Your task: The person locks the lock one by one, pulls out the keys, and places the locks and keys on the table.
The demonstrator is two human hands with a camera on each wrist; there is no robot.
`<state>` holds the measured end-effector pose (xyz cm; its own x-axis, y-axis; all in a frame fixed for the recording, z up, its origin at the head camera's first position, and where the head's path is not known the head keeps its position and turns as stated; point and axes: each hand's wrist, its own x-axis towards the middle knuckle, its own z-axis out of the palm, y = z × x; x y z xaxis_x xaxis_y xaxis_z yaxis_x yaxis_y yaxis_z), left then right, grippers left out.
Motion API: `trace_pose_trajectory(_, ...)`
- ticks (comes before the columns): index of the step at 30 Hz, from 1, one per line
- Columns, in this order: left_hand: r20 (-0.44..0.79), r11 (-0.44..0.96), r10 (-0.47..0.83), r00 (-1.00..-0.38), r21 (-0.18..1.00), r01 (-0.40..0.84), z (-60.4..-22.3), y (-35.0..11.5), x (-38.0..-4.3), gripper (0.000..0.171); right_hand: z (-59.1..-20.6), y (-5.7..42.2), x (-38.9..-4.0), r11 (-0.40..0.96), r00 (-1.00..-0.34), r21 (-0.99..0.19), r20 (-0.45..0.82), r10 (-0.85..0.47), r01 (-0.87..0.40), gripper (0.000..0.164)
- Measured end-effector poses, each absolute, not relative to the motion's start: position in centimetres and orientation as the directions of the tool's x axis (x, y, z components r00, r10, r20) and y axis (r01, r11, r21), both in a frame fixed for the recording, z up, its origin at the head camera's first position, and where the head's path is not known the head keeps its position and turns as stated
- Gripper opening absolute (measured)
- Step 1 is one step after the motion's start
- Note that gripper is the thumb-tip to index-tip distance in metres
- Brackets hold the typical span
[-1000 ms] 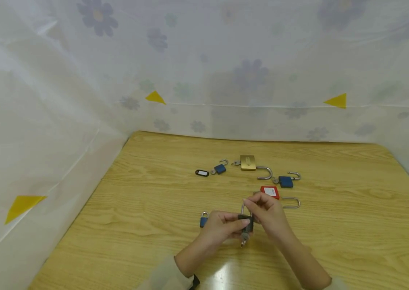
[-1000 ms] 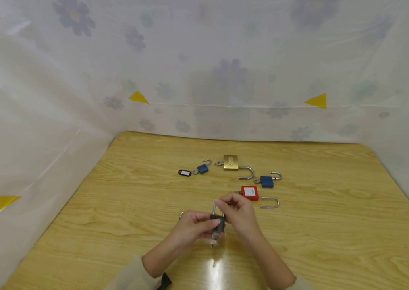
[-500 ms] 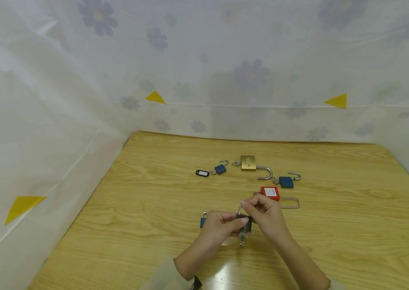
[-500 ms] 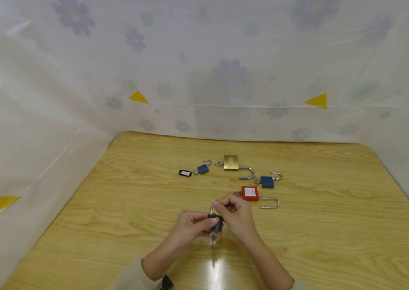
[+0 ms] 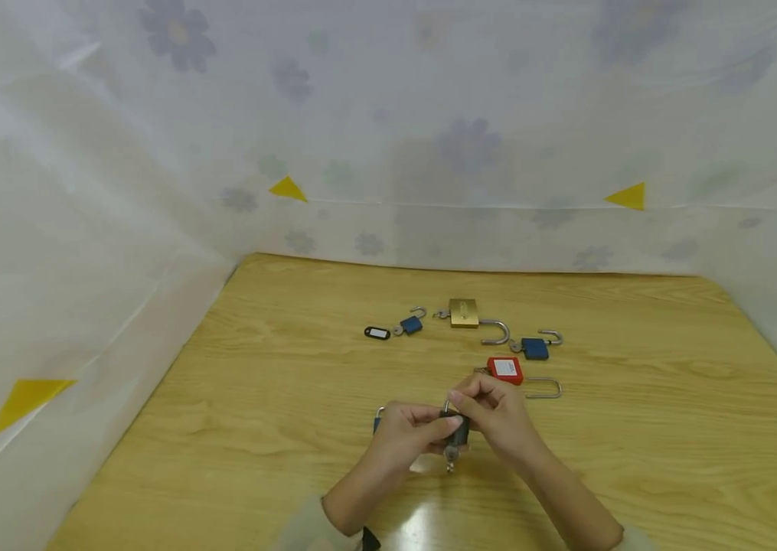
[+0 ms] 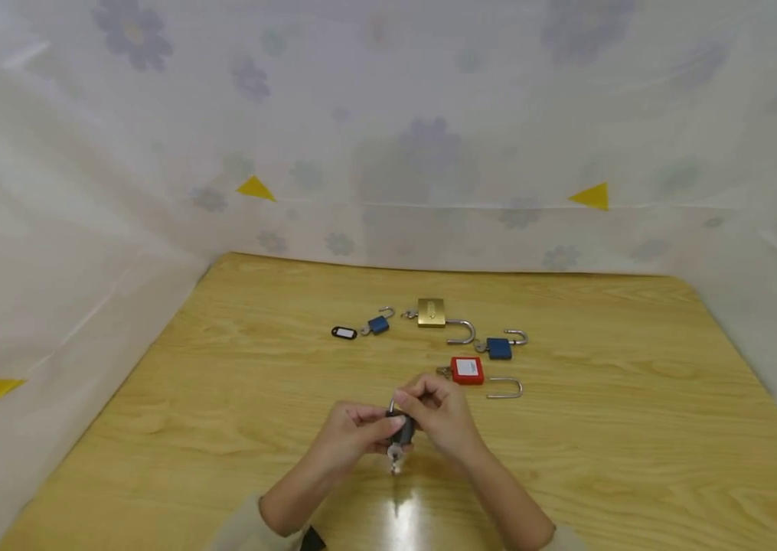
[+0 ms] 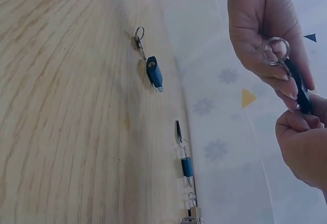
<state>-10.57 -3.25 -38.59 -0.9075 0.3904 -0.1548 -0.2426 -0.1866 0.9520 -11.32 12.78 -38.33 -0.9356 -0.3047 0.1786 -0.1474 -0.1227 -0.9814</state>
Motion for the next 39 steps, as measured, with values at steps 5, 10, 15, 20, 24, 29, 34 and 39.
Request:
trace_pose_trajectory(5,-0.154,-0.195,0.388,-0.909,0.95,-0.245,-38.6,-3.3,-10.6,0.028,-38.7,12.7,-11.4,-0.167,-0.924,-0.977,0.185,-0.335,-0.135,0.023)
trace_pose_trajectory(10,-0.165,-0.189,0.401,-0.901,0.948,-0.258,-38.9,-3.2,-10.5,0.028,-38.7,12.6,-11.3,-0.1,-0.958,-0.99,0.118,-0.261,-0.095,0.022)
trace_pose_trajectory(15,-0.192,-0.201,0.385,-0.903,0.937,-0.285,-39.3,-3.0,-10.3,0.029,-38.3,12.2,-11.3,-0.023,-0.99,-1.0,0.017,-0.14,-0.014,0.018)
trace_pose_trajectory(20,-0.221,-0.218,0.324,-0.92,0.929,-0.299,-39.7,-2.9,-10.3,0.031,-38.1,12.2,-11.0,0.044,-1.0,-0.999,-0.031,0.002,0.032,0.011)
trace_pose_trajectory(24,-0.223,-0.226,0.256,-0.941,0.932,-0.282,-39.7,-3.1,-10.7,0.032,-38.2,12.4,-10.5,0.1,-0.995,-0.991,-0.087,0.045,0.092,0.018)
trace_pose_trajectory(29,-0.221,-0.212,0.202,-0.954,0.941,-0.262,-39.6,-3.3,-11.1,0.033,-39.2,12.3,-9.4,0.132,-0.985,-0.979,-0.165,-0.047,0.157,0.024)
trace_pose_trajectory(34,-0.212,-0.205,0.182,-0.96,0.947,-0.248,-39.6,-3.4,-11.3,0.033,-40.0,11.7,-8.7,0.041,-0.985,-0.986,-0.165,-0.054,0.163,0.029)
trace_pose_trajectory(39,-0.194,-0.194,0.177,-0.965,0.954,-0.228,-39.5,-3.4,-11.4,0.033,-40.2,11.3,-8.2,0.008,-0.985,-0.992,-0.125,-0.122,0.125,0.031)
